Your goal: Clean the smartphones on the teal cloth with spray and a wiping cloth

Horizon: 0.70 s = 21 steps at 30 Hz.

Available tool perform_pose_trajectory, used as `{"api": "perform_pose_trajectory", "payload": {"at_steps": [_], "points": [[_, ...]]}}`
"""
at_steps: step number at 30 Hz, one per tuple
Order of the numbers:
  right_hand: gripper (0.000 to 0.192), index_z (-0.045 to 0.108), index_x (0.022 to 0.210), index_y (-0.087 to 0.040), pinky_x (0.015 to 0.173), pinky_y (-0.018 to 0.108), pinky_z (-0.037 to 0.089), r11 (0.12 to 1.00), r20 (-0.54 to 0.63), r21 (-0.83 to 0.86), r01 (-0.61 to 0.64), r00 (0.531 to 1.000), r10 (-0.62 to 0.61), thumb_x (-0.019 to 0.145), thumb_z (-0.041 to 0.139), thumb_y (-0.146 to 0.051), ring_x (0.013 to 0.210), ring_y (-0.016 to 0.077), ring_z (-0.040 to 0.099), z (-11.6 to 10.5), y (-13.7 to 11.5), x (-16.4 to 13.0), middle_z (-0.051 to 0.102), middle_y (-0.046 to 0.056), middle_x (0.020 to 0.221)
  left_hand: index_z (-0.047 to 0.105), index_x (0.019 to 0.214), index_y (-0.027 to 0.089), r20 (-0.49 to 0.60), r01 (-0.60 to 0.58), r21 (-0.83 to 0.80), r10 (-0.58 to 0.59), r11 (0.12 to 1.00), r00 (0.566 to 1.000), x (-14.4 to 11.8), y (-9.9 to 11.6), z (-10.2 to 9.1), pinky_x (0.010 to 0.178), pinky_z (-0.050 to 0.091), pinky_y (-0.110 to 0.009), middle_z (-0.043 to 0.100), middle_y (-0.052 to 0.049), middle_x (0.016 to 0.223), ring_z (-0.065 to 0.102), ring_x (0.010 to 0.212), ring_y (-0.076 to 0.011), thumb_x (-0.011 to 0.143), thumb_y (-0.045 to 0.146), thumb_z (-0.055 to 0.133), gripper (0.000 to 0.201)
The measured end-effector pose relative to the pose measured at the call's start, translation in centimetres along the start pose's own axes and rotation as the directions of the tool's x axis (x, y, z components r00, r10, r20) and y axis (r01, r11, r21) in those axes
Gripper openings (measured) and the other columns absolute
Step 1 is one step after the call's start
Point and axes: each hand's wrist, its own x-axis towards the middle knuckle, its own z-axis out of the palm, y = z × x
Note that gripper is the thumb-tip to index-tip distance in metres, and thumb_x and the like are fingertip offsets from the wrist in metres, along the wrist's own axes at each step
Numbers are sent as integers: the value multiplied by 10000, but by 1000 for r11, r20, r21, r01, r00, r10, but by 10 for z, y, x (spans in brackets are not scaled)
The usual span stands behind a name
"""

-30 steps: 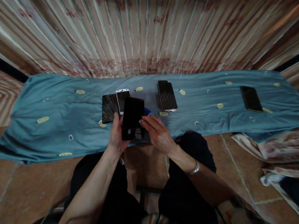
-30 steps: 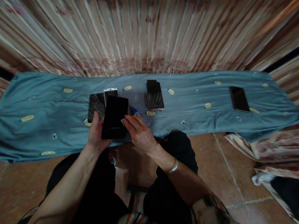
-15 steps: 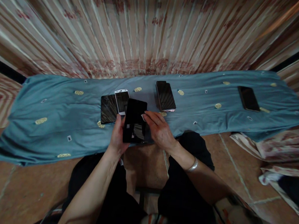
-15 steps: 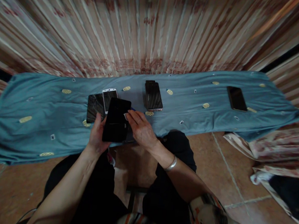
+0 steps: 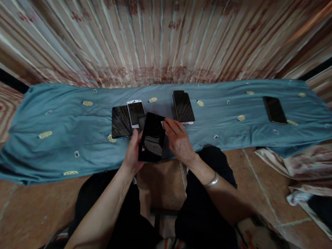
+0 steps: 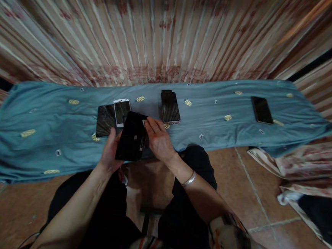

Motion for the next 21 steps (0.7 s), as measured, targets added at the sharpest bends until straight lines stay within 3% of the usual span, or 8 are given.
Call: {"api": "perform_pose_trajectory", "payload": {"at_steps": [11, 21], "points": [[509, 583, 1399, -108, 1132, 538, 473, 1000, 14, 13, -23, 1000, 23, 946, 355, -57, 1266, 290, 542, 2, 5, 3, 613, 171, 1399, 641, 1336, 175, 2, -1, -11, 1, 1000, 1000, 3, -9, -3, 976, 559, -400, 779, -103, 1101, 723, 1082, -265, 1002, 531, 442, 527], [515, 556, 1424, -72, 1155, 511, 458, 1000, 70, 22, 20, 997, -21, 943, 373, -50, 1324, 288, 508, 4, -7, 3, 585, 188, 1439, 651, 1335, 173, 32, -17, -6, 17, 1000, 999, 6, -15, -5, 1037, 513, -398, 761, -107, 1185, 688, 1166, -275, 977, 538, 504, 532]]}}
